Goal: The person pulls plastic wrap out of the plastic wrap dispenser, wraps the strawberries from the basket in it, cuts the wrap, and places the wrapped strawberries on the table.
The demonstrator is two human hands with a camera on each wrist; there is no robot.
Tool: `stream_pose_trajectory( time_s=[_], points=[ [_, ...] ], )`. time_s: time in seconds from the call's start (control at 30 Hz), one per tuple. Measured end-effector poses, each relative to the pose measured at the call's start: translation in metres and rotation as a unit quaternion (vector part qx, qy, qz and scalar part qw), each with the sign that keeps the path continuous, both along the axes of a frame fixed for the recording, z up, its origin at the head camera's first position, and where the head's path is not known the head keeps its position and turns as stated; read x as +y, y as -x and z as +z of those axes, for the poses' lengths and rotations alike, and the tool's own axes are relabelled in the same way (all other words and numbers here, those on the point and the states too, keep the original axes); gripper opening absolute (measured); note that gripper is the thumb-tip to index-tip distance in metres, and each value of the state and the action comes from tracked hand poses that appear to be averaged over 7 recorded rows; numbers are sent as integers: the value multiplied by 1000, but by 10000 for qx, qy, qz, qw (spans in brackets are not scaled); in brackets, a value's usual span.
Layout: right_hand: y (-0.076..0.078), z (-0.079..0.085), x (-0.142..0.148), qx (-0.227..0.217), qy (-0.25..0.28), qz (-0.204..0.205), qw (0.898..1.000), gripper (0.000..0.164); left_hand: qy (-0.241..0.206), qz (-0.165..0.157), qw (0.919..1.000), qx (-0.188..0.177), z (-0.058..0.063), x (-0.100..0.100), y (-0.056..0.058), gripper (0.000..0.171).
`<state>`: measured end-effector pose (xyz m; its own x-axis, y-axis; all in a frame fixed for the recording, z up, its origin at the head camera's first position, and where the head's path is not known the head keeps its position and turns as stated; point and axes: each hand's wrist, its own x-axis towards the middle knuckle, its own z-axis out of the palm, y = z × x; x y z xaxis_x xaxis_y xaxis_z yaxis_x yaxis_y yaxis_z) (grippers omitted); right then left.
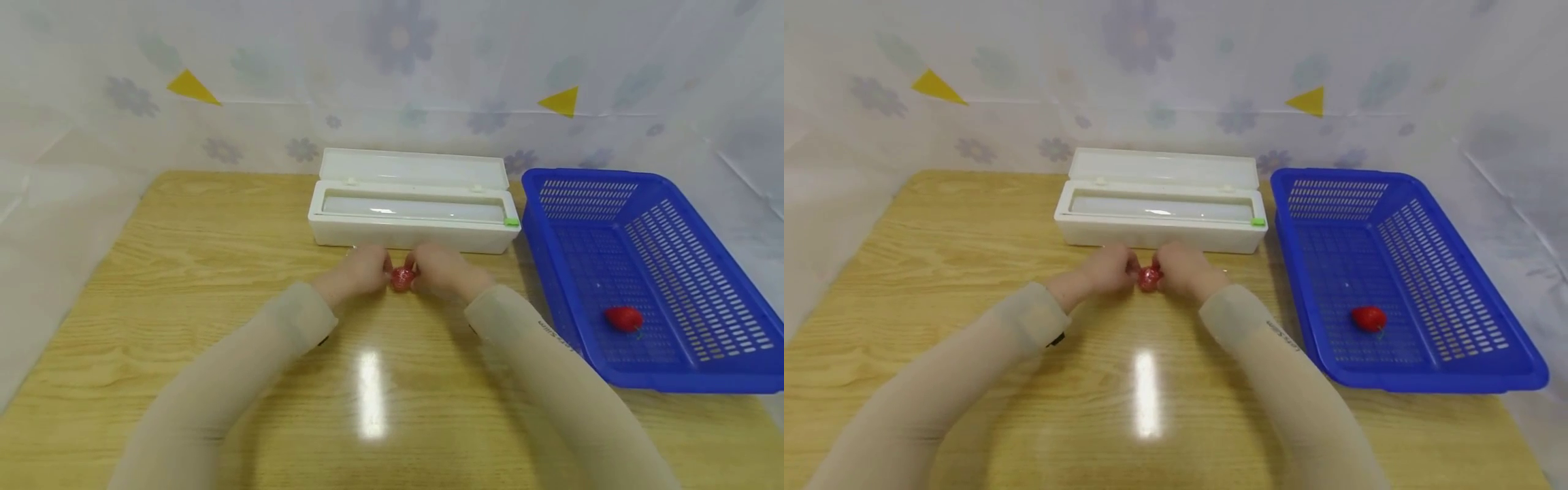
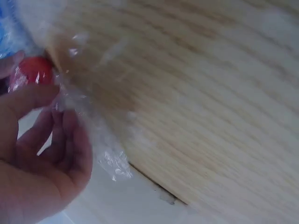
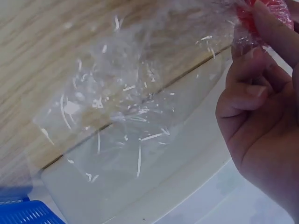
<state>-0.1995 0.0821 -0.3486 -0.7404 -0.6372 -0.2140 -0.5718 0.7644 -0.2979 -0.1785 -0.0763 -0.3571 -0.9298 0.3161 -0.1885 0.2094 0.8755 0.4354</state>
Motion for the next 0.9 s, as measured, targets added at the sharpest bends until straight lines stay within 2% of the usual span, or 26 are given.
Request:
stream_pose_trajectory(
  time_s=[0.1,0.2,0.27,0.33,0.37,0.43,0.5,0.53,0.57,0.6,0.63,0.7,0.73,0.77,0.8,0.83,0.87,0.9],
  points=[
    [-3,1,-1,-70,-134,-153,9998,29,468,70,9984,316,0,4,-5,16],
    [-7,2,-2,-106,-128,-422,9990,27,361,324,9977,475,-1,7,-8,15],
    [-9,4,-2,-57,10,-636,9980,26,-79,610,9965,569,-2,8,-9,15],
    [-10,7,-3,15,256,-866,9959,25,-780,963,9902,640,-2,8,-9,14],
    [-11,9,-4,53,395,-963,9946,25,-1178,1137,9843,658,-1,9,-9,14],
    [-12,13,-5,186,631,-1088,9919,24,-1941,1449,9674,741,0,9,-6,16],
    [-14,16,-6,301,825,-1197,9889,24,-2770,1828,9421,474,3,11,-4,19],
    [-15,18,-6,381,886,-1230,9877,24,-3171,2022,9261,284,4,12,-3,21],
    [-16,19,-6,443,926,-1279,9865,26,-3584,2240,9063,24,6,14,-2,24],
    [-17,20,-7,523,977,-1337,9848,26,-4030,2433,8819,-268,8,15,-1,26],
    [-18,20,-7,610,1029,-1400,9829,27,-4490,2630,8518,-603,11,17,0,29],
    [-19,21,-6,818,1160,-1502,9784,29,-5322,2972,7835,-1205,18,20,1,34],
    [-20,21,-5,954,1235,-1544,9756,29,-5634,3055,7542,-1427,21,22,1,37],
    [-20,21,-5,1083,1296,-1589,9728,29,-5868,3056,7319,-1632,25,24,1,39],
    [-20,21,-4,1220,1342,-1604,9702,28,-6013,3010,7189,-1761,27,26,0,41],
    [-20,21,-3,1351,1383,-1604,9679,28,-6089,2959,7131,-1822,30,28,0,41],
    [-21,21,-2,1440,1416,-1600,9662,27,-6108,2905,7131,-1846,32,29,-1,42],
    [-21,22,-1,1465,1443,-1592,9656,27,-6063,2831,7208,-1811,33,31,-1,42]
  ],
)
